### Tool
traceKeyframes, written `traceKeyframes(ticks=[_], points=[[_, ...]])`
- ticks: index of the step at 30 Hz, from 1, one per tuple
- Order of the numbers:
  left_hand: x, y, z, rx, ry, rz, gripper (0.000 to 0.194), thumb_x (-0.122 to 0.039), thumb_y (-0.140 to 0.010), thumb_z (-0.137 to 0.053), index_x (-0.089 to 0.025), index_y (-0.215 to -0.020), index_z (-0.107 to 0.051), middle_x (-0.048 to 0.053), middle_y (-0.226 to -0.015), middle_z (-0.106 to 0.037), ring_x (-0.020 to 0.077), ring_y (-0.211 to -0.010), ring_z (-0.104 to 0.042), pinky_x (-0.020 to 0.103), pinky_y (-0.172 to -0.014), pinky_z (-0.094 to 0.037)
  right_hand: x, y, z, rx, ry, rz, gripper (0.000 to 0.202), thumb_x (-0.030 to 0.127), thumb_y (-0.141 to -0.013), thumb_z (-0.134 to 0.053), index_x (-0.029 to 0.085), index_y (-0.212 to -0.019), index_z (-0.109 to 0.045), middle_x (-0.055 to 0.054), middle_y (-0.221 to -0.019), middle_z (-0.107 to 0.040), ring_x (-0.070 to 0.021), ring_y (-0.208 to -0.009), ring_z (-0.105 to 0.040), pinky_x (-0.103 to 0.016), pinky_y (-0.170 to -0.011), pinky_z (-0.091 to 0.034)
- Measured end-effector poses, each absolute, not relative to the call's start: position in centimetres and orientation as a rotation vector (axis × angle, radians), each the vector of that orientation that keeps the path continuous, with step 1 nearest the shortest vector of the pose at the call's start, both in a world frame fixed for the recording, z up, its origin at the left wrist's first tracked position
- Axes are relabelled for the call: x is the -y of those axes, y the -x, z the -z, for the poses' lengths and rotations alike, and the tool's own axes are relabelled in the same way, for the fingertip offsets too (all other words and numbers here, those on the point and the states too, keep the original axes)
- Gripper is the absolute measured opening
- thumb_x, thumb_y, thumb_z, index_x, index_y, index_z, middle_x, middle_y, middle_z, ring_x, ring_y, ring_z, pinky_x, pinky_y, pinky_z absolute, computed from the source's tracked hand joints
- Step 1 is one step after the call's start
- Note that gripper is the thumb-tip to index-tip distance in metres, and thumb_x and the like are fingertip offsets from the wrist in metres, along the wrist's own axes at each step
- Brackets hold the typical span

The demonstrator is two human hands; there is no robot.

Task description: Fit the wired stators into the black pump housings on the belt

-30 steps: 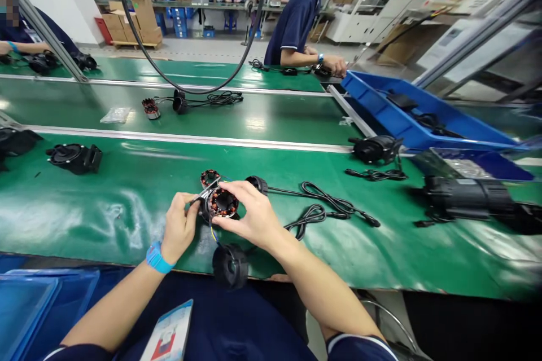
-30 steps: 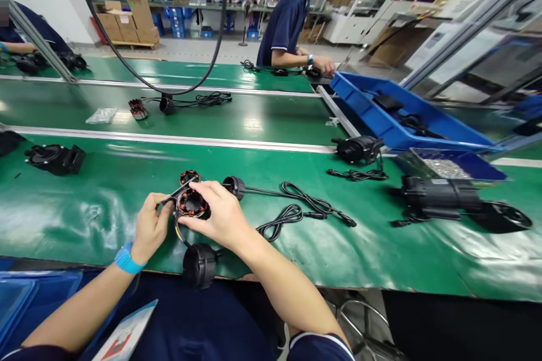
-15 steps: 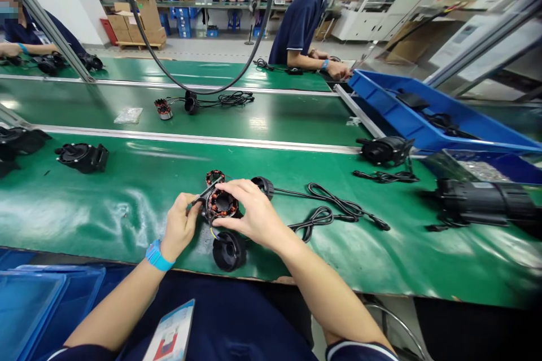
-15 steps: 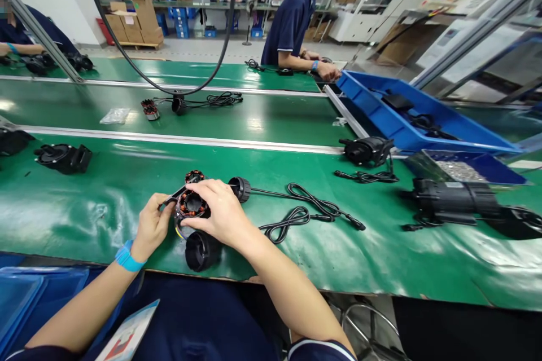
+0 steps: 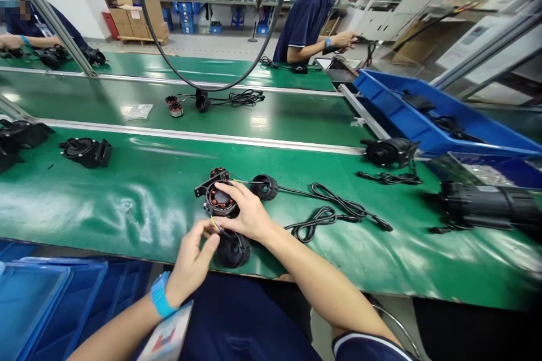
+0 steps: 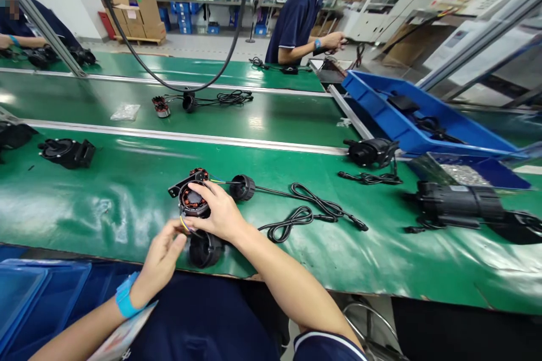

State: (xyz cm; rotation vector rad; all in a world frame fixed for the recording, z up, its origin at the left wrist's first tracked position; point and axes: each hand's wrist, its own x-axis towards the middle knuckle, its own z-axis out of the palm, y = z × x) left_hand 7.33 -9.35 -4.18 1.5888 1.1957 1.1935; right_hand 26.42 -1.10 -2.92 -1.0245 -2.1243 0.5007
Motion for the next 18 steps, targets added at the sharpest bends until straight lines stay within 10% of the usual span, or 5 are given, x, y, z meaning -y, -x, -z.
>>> traceKeyframes(ticks=[3,8,18], points=[[10.7,-7.6,2.9,-1.006,-1.413,-1.043,0.024,-0.044,-0.102,-0.053,-0.025,-0.107,-0.066,0.007,-0.102,-0.071,0.0226,-0.103,-0.065,0.038,-0.098,-0.051,1.4,-26.7,2.3,2.102,0.93,-0.305,0.061,0.042,-0.083,-0.081,0.022,-0.137,-0.061,-0.015,-0.134,-0.063,-0.0285,-0.128,-0.061,-0.046,-0.11,-0.052],[11.7,-5.5,0.5,-0.796,-1.287,-1.072,0.026,-0.047,-0.097,-0.062,-0.025,-0.085,-0.065,0.004,-0.074,-0.066,0.0188,-0.071,-0.061,0.032,-0.069,-0.049,3.1,-27.4,0.4,2.002,0.771,-0.017,0.063,0.038,-0.084,-0.082,0.028,-0.141,-0.057,-0.015,-0.142,-0.057,-0.0305,-0.13,-0.06,-0.047,-0.105,-0.055],[11.9,-4.8,1.6,-0.846,-1.355,-0.98,0.032,-0.048,-0.099,-0.06,-0.02,-0.084,-0.058,0.004,-0.073,-0.068,0.0155,-0.067,-0.063,0.027,-0.066,-0.05,4.7,-27.4,2.2,2.052,0.91,-0.377,0.066,0.048,-0.081,-0.084,0.022,-0.137,-0.062,-0.015,-0.134,-0.066,-0.0271,-0.124,-0.065,-0.041,-0.107,-0.055]])
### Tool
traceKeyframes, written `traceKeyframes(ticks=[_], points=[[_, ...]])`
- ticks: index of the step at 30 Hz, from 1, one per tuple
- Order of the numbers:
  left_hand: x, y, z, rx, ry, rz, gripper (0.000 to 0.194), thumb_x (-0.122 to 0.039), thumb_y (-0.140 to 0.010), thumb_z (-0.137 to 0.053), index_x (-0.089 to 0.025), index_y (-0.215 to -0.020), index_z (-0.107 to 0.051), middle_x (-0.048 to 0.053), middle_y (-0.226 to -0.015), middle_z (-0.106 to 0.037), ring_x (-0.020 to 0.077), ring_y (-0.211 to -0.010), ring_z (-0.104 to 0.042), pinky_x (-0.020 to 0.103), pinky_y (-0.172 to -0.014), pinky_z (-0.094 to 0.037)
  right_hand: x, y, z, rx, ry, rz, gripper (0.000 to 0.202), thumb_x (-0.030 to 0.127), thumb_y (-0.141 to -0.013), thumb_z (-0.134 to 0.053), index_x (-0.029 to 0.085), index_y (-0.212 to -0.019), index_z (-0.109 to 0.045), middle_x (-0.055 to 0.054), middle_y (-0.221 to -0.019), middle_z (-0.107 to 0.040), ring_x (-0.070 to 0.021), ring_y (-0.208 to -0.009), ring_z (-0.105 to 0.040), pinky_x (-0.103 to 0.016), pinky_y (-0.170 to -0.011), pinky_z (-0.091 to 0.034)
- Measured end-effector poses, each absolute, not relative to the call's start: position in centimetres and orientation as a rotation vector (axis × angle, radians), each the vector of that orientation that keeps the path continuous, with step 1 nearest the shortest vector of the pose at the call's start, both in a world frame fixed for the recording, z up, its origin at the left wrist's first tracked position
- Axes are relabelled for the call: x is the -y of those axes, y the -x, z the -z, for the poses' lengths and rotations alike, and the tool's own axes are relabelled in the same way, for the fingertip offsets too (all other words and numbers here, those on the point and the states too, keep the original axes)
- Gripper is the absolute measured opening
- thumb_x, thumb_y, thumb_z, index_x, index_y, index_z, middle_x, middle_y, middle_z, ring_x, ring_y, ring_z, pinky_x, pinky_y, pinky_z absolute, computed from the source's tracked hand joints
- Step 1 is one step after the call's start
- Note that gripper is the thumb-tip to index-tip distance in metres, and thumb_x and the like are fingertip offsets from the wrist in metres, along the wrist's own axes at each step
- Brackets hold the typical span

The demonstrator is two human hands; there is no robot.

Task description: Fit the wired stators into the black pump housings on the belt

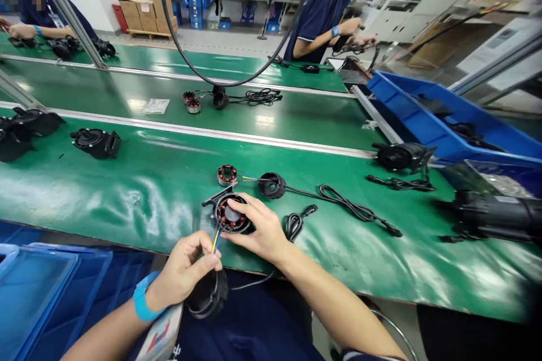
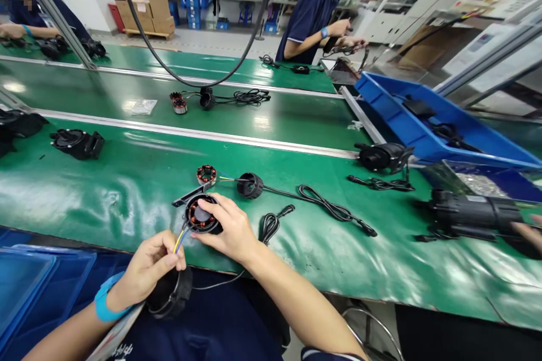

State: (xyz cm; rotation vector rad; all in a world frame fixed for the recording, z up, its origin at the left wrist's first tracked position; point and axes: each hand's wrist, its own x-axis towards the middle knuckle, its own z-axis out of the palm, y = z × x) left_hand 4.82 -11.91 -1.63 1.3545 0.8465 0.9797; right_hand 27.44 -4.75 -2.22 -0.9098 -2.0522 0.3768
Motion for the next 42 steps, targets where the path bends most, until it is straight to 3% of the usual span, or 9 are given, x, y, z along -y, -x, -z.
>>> traceKeyframes(ticks=[5,9,15,19,23,26,32,37,42], points=[[9.7,-4.1,2.5,-1.225,-1.802,-1.299,0.018,-0.035,-0.099,-0.061,-0.021,-0.109,-0.064,0.008,-0.106,-0.066,0.0212,-0.102,-0.064,0.036,-0.092,-0.052,4.8,-27.5,2.2,2.055,0.917,-0.298,0.063,0.046,-0.082,-0.083,0.02,-0.136,-0.063,-0.017,-0.135,-0.065,-0.0288,-0.123,-0.066,-0.042,-0.105,-0.056],[6.4,-5.4,3.6,-1.374,-2.064,-1.187,0.097,-0.049,-0.077,-0.085,-0.023,-0.153,-0.032,0.017,-0.149,-0.041,0.0327,-0.14,-0.043,0.051,-0.114,-0.043,3.9,-26.9,3.6,2.114,1.089,-0.413,0.069,0.045,-0.081,-0.084,0.02,-0.14,-0.059,-0.019,-0.139,-0.062,-0.0322,-0.132,-0.059,-0.049,-0.11,-0.053],[4.4,-9.0,3.7,-1.384,-2.033,-1.527,0.077,-0.049,-0.071,-0.087,-0.021,-0.132,-0.05,0.01,-0.119,-0.051,0.0268,-0.114,-0.054,0.043,-0.096,-0.054,6.3,-27.7,0.4,2.009,0.987,-0.672,0.07,0.025,-0.084,-0.075,0.021,-0.149,-0.047,-0.018,-0.156,-0.043,-0.0306,-0.144,-0.045,-0.049,-0.116,-0.045],[3.4,-8.5,1.3,-1.528,-2.166,-1.827,0.068,-0.044,-0.067,-0.09,-0.021,-0.119,-0.053,0.009,-0.117,-0.051,0.0276,-0.113,-0.053,0.044,-0.095,-0.051,10.6,-26.7,-0.1,1.707,0.658,-1.614,0.031,0.046,-0.092,-0.071,0.02,-0.11,-0.071,-0.008,-0.098,-0.067,-0.0184,-0.087,-0.067,-0.033,-0.082,-0.056],[2.6,-7.3,-2.3,-1.649,-2.304,-2.091,0.063,-0.039,-0.064,-0.094,-0.023,-0.11,-0.055,0.009,-0.123,-0.049,0.0273,-0.115,-0.053,0.041,-0.093,-0.051,12.8,-22.6,4.3,0.952,0.423,-2.409,0.064,0.068,-0.089,-0.066,0.023,-0.134,-0.057,-0.009,-0.107,-0.068,-0.0123,-0.071,-0.064,-0.021,-0.057,-0.049],[2.9,-6.7,-3.9,-1.709,-2.314,-2.177,0.056,-0.038,-0.063,-0.095,-0.024,-0.103,-0.059,0.009,-0.125,-0.046,0.0265,-0.115,-0.052,0.039,-0.092,-0.052,12.6,-20.7,5.7,0.614,0.485,-2.144,0.066,0.065,-0.084,-0.074,0.034,-0.138,-0.05,-0.007,-0.12,-0.063,-0.0164,-0.085,-0.066,-0.024,-0.062,-0.052],[5.1,-6.9,-2.2,-1.704,-2.187,-1.859,0.028,-0.031,-0.07,-0.09,-0.022,-0.087,-0.069,0.007,-0.122,-0.04,0.0264,-0.123,-0.049,0.038,-0.096,-0.051,10.6,-21.6,0.6,0.687,0.613,-1.406,0.111,0.046,-0.064,-0.096,0.043,-0.153,-0.03,-0.003,-0.114,-0.063,-0.0199,-0.099,-0.064,-0.031,-0.08,-0.055],[6.5,-8.0,1.0,-1.547,-2.064,-1.549,0.029,-0.032,-0.069,-0.089,-0.019,-0.069,-0.063,0.007,-0.115,-0.038,0.0277,-0.121,-0.047,0.04,-0.096,-0.049,6.6,-22.8,-1.4,0.899,0.885,-0.96,0.088,0.035,-0.075,-0.089,0.033,-0.146,-0.037,0.002,-0.089,-0.066,-0.0163,-0.074,-0.065,-0.033,-0.075,-0.057],[6.8,-8.0,2.4,-1.361,-2.095,-1.368,0.031,-0.027,-0.066,-0.087,-0.019,-0.081,-0.061,0.006,-0.109,-0.038,0.0256,-0.114,-0.048,0.039,-0.093,-0.053,2.2,-26.3,-1.0,1.301,0.989,-0.887,0.073,0.035,-0.076,-0.086,0.025,-0.14,-0.051,-0.008,-0.113,-0.068,-0.0211,-0.092,-0.068,-0.039,-0.088,-0.058]])
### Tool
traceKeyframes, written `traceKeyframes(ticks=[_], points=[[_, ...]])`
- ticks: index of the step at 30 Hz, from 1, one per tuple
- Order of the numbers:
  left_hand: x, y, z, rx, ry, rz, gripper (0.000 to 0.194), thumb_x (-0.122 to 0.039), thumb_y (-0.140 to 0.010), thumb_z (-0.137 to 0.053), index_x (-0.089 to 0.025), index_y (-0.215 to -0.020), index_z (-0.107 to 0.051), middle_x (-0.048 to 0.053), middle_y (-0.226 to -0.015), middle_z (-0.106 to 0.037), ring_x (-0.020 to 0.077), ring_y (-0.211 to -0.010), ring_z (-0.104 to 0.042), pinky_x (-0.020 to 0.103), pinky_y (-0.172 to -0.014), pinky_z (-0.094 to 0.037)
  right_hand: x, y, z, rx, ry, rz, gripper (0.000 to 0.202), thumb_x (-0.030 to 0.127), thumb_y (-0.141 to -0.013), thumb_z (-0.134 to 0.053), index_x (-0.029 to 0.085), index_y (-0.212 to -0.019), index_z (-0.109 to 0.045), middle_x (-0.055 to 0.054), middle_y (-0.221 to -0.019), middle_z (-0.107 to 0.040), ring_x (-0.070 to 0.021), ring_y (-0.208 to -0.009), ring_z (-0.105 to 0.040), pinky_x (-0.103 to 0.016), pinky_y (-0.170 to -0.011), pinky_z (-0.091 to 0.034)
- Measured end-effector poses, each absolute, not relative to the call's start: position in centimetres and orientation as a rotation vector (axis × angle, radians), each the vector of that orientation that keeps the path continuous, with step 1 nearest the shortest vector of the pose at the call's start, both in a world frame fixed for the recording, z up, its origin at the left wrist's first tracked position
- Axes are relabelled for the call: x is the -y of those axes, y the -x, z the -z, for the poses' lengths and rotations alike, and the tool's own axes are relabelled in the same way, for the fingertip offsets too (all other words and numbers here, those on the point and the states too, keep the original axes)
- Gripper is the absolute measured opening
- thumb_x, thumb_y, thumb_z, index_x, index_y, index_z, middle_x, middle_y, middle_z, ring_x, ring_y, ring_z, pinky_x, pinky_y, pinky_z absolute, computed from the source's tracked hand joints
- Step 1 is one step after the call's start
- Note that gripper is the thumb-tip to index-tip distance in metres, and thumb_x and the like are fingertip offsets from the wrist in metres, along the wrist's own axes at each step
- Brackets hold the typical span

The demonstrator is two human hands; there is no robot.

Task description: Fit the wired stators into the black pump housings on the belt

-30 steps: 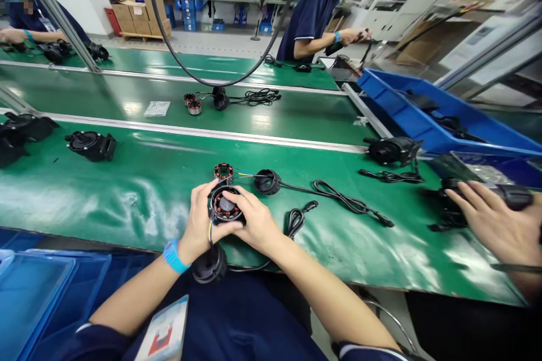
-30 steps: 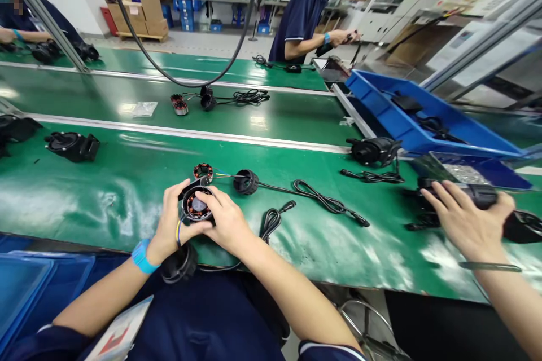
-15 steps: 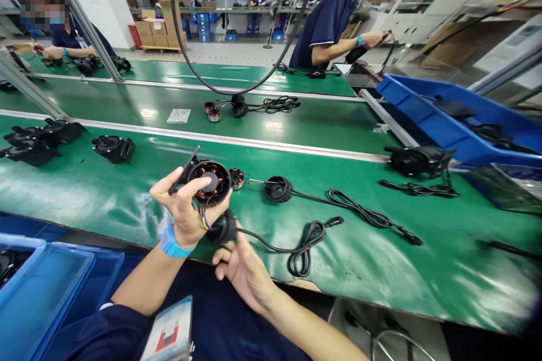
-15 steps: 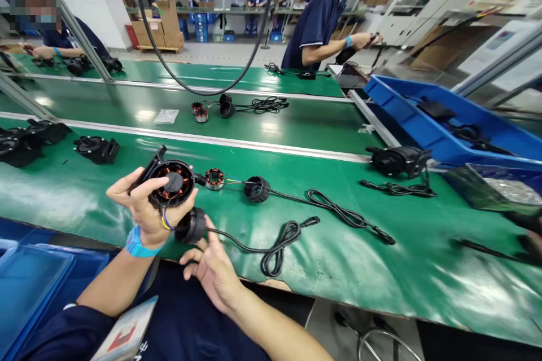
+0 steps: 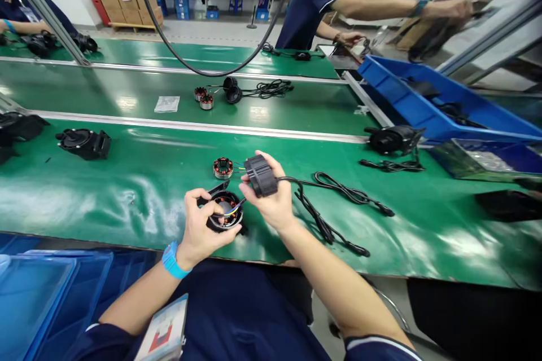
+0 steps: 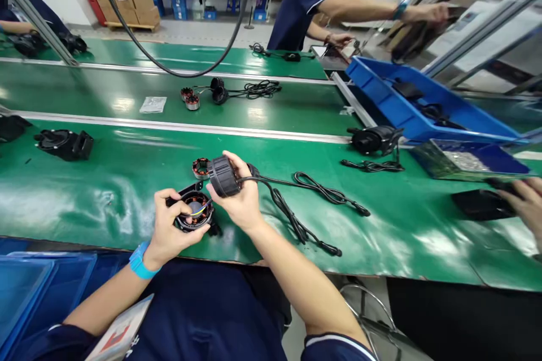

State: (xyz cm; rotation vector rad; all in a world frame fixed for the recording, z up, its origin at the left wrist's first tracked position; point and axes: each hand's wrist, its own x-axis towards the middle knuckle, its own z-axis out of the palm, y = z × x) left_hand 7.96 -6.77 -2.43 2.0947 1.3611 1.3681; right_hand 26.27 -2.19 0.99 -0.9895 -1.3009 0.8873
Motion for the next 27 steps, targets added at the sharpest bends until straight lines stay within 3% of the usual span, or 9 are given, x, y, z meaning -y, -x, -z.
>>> traceKeyframes(ticks=[5,11,14,17,19,22,25,27], points=[[6.6,-6.9,3.3,-1.153,-2.135,-1.391,0.045,-0.023,-0.067,-0.09,-0.024,-0.101,-0.062,0.008,-0.123,-0.039,0.0255,-0.123,-0.048,0.043,-0.1,-0.054,-0.7,-28.6,-1.8,1.693,0.777,-0.974,0.069,0.03,-0.077,-0.084,0.023,-0.139,-0.053,-0.01,-0.128,-0.064,-0.0245,-0.117,-0.064,-0.041,-0.105,-0.051],[5.8,-5.9,3.4,-0.995,-2.174,-1.296,0.033,-0.024,-0.059,-0.097,-0.021,-0.077,-0.07,0.007,-0.122,-0.039,0.0239,-0.117,-0.051,0.038,-0.098,-0.055,-2.2,-28.5,-2.6,2.098,0.601,-1.082,0.072,0.03,-0.075,-0.085,0.024,-0.14,-0.053,-0.011,-0.142,-0.058,-0.0294,-0.138,-0.05,-0.048,-0.119,-0.036],[4.9,-5.0,3.1,-0.914,-2.199,-1.201,0.033,-0.027,-0.052,-0.101,-0.02,-0.067,-0.072,0.007,-0.12,-0.04,0.0224,-0.111,-0.054,0.034,-0.093,-0.056,-2.3,-28.0,-2.6,2.141,0.482,-1.208,0.071,0.032,-0.078,-0.082,0.022,-0.141,-0.051,-0.012,-0.141,-0.057,-0.0276,-0.136,-0.052,-0.045,-0.116,-0.039],[4.1,-3.5,2.7,-0.95,-2.335,-1.201,0.035,-0.035,-0.049,-0.102,-0.024,-0.072,-0.077,0.007,-0.123,-0.04,0.0278,-0.121,-0.049,0.043,-0.106,-0.051,-1.8,-27.6,-2.4,2.118,0.505,-1.26,0.071,0.032,-0.081,-0.08,0.021,-0.143,-0.046,-0.011,-0.135,-0.06,-0.0246,-0.125,-0.06,-0.039,-0.107,-0.047],[3.9,-2.4,2.5,-1.036,-2.473,-1.236,0.035,-0.042,-0.058,-0.097,-0.03,-0.085,-0.08,0.007,-0.122,-0.043,0.029,-0.123,-0.047,0.048,-0.11,-0.048,-1.1,-27.4,-2.3,2.13,0.63,-1.173,0.077,0.031,-0.079,-0.08,0.02,-0.146,-0.043,-0.012,-0.132,-0.061,-0.0256,-0.121,-0.061,-0.039,-0.104,-0.049],[3.8,-1.1,2.1,-0.989,-2.565,-1.172,0.029,-0.042,-0.081,-0.08,-0.029,-0.107,-0.078,0.008,-0.118,-0.049,0.0224,-0.113,-0.055,0.038,-0.1,-0.055,-0.1,-27.3,-2.3,2.144,0.853,-1.051,0.077,0.033,-0.077,-0.082,0.019,-0.142,-0.043,-0.013,-0.129,-0.061,-0.0279,-0.117,-0.062,-0.04,-0.099,-0.05],[3.6,-0.5,1.5,-0.848,-2.53,-1.029,0.028,-0.038,-0.092,-0.069,-0.027,-0.118,-0.074,0.009,-0.119,-0.053,0.0191,-0.108,-0.062,0.031,-0.093,-0.06,0.3,-27.6,-2.6,2.147,0.917,-1.08,0.082,0.053,-0.072,-0.086,0.019,-0.135,-0.046,-0.013,-0.129,-0.06,-0.0302,-0.115,-0.061,-0.042,-0.097,-0.05],[3.2,-0.3,1.0,-0.814,-2.503,-0.953,0.028,-0.037,-0.093,-0.068,-0.028,-0.119,-0.074,0.009,-0.121,-0.054,0.0192,-0.108,-0.064,0.031,-0.093,-0.06,0.0,-27.9,-2.8,2.158,0.874,-1.146,0.082,0.066,-0.078,-0.077,0.018,-0.137,-0.045,-0.014,-0.129,-0.058,-0.0305,-0.114,-0.061,-0.044,-0.097,-0.049]])
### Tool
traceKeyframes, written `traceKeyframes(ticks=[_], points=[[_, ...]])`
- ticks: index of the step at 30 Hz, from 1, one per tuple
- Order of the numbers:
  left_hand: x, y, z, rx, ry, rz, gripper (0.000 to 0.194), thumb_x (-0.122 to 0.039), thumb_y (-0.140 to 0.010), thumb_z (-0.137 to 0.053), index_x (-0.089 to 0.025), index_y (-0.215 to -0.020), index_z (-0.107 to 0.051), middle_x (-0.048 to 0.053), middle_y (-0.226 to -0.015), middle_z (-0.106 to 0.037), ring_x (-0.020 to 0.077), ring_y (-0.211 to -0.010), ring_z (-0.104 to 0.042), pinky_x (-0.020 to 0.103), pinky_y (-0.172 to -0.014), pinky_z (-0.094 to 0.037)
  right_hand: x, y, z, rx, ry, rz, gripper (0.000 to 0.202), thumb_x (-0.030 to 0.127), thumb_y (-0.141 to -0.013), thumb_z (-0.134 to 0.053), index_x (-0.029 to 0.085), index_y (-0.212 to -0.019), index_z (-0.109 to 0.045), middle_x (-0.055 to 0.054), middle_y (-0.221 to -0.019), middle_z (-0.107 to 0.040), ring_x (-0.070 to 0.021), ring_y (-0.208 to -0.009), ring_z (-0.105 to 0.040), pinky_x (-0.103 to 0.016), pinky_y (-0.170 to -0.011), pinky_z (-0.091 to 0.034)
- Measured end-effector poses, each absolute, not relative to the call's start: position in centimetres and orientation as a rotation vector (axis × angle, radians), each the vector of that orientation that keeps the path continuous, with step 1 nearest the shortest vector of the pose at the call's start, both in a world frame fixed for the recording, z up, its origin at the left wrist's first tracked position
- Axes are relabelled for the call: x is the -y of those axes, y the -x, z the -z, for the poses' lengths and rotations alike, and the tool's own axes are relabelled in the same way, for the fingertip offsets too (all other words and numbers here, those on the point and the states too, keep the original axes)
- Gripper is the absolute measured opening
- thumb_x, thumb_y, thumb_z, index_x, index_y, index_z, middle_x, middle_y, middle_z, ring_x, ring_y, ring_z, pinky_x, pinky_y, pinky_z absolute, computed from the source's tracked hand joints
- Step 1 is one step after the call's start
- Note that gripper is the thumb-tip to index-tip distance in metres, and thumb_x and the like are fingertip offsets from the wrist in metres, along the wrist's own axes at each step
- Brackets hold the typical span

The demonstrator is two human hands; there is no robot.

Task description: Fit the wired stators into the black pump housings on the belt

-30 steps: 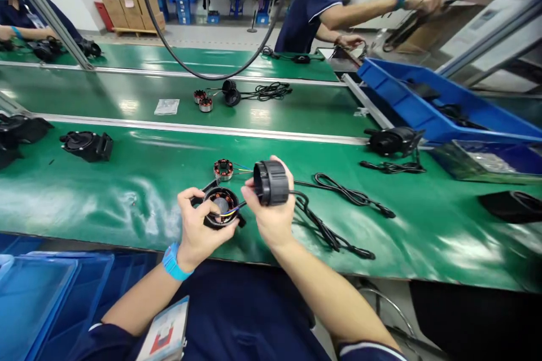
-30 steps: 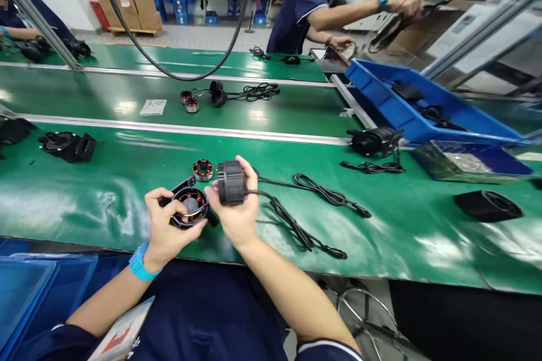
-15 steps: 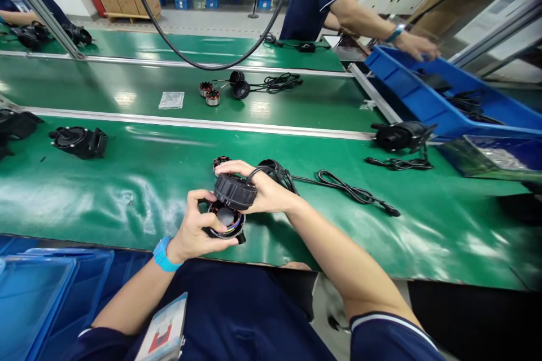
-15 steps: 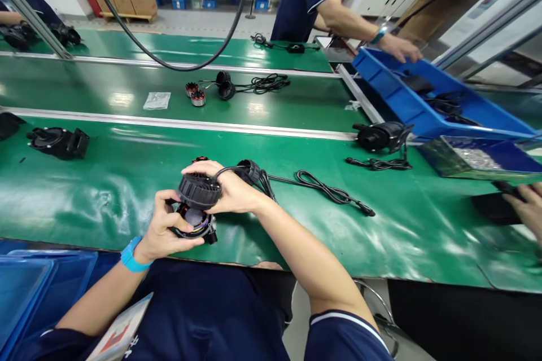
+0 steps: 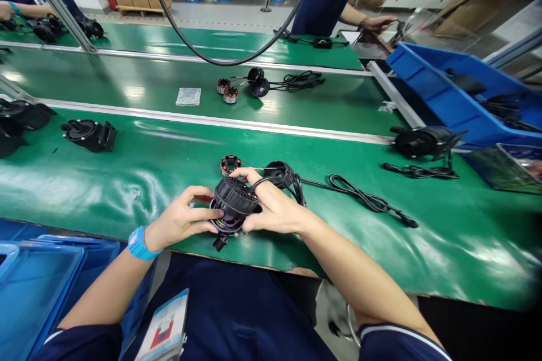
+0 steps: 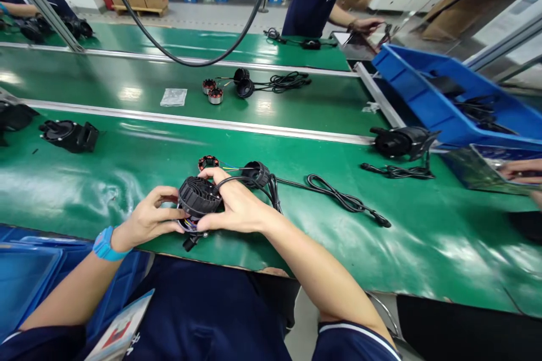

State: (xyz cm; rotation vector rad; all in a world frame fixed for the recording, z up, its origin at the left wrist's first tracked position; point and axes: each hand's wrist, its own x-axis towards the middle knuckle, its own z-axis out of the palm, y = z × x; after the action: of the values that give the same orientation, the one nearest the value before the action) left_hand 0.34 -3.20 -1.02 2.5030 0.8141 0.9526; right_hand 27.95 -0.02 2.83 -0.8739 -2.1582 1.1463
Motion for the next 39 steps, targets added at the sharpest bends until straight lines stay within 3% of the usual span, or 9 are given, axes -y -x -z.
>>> traceKeyframes(ticks=[3,7,11,14,18,24,29,32,39], points=[[2.4,-0.2,0.4,-0.775,-2.478,-0.883,0.026,-0.036,-0.093,-0.069,-0.029,-0.117,-0.075,0.01,-0.121,-0.058,0.0202,-0.111,-0.066,0.032,-0.095,-0.06,-0.8,-28.5,-3.1,2.202,0.778,-1.193,0.077,0.065,-0.086,-0.069,0.02,-0.143,-0.043,-0.015,-0.14,-0.053,-0.0316,-0.126,-0.055,-0.047,-0.106,-0.045],[1.3,0.2,0.1,-0.756,-2.469,-0.777,0.018,-0.037,-0.093,-0.07,-0.03,-0.107,-0.079,0.01,-0.124,-0.065,0.0213,-0.111,-0.069,0.032,-0.097,-0.06,-1.8,-28.7,-3.6,2.335,0.655,-1.18,0.086,0.055,-0.075,-0.086,0.025,-0.145,-0.046,-0.01,-0.139,-0.056,-0.0297,-0.129,-0.054,-0.045,-0.111,-0.042],[1.0,0.1,-1.0,-0.798,-2.239,-1.156,0.032,-0.055,-0.092,-0.066,-0.027,-0.091,-0.081,0.012,-0.133,-0.061,0.0262,-0.112,-0.069,0.041,-0.098,-0.061,-1.9,-28.9,-4.3,2.428,0.658,-1.104,0.083,0.049,-0.076,-0.087,0.029,-0.147,-0.048,-0.009,-0.136,-0.06,-0.0302,-0.126,-0.056,-0.046,-0.108,-0.045],[1.8,-1.6,-3.4,-1.082,-2.256,-1.37,0.061,-0.073,-0.089,-0.057,-0.029,-0.13,-0.068,0.013,-0.143,-0.055,0.0349,-0.135,-0.055,0.055,-0.114,-0.046,-1.5,-28.9,-4.8,2.446,0.693,-1.077,0.084,0.048,-0.077,-0.086,0.031,-0.149,-0.048,-0.009,-0.138,-0.06,-0.0314,-0.128,-0.055,-0.048,-0.109,-0.045],[3.0,-5.1,-5.9,-1.148,-2.75,-0.883,0.103,-0.074,-0.087,-0.06,-0.018,-0.164,-0.02,0.019,-0.164,-0.033,0.0422,-0.155,-0.02,0.064,-0.125,-0.021,-0.8,-28.5,-4.4,2.434,0.671,-1.017,0.086,0.051,-0.078,-0.084,0.025,-0.151,-0.046,-0.012,-0.139,-0.058,-0.0325,-0.131,-0.054,-0.048,-0.114,-0.041],[2.7,-6.2,-4.3,-1.06,-2.834,-0.515,0.079,-0.049,-0.096,-0.059,-0.011,-0.159,-0.029,0.02,-0.157,-0.045,0.0335,-0.145,-0.046,0.052,-0.12,-0.041,0.5,-28.1,-0.8,2.186,0.656,-1.162,0.124,0.058,-0.058,-0.094,0.019,-0.158,-0.032,-0.018,-0.155,-0.042,-0.0342,-0.145,-0.042,-0.047,-0.126,-0.025],[2.8,-5.5,-3.3,-1.051,-2.778,-0.614,0.074,-0.048,-0.096,-0.058,-0.016,-0.158,-0.033,0.017,-0.15,-0.054,0.0323,-0.135,-0.057,0.047,-0.111,-0.052,1.1,-27.3,1.0,1.831,0.674,-1.495,0.107,0.07,-0.07,-0.082,0.02,-0.153,-0.037,-0.015,-0.151,-0.048,-0.0307,-0.148,-0.038,-0.048,-0.124,-0.027],[3.0,-5.4,-3.0,-0.946,-2.868,-0.675,0.08,-0.047,-0.095,-0.06,-0.018,-0.162,-0.027,0.016,-0.152,-0.053,0.0335,-0.137,-0.055,0.048,-0.113,-0.05,1.9,-26.3,1.7,1.593,0.685,-1.597,0.087,0.068,-0.081,-0.073,0.022,-0.147,-0.04,-0.011,-0.14,-0.057,-0.0256,-0.137,-0.05,-0.043,-0.116,-0.039],[2.7,-5.8,-3.1,-0.624,-2.803,-0.906,0.094,-0.071,-0.092,-0.051,-0.02,-0.164,-0.019,0.019,-0.168,-0.024,0.0415,-0.153,-0.029,0.064,-0.122,-0.029,8.1,-30.5,-1.1,1.347,0.852,-1.216,0.081,0.048,-0.069,-0.089,0.024,-0.134,-0.047,-0.01,-0.13,-0.055,-0.0257,-0.119,-0.057,-0.043,-0.104,-0.047]])
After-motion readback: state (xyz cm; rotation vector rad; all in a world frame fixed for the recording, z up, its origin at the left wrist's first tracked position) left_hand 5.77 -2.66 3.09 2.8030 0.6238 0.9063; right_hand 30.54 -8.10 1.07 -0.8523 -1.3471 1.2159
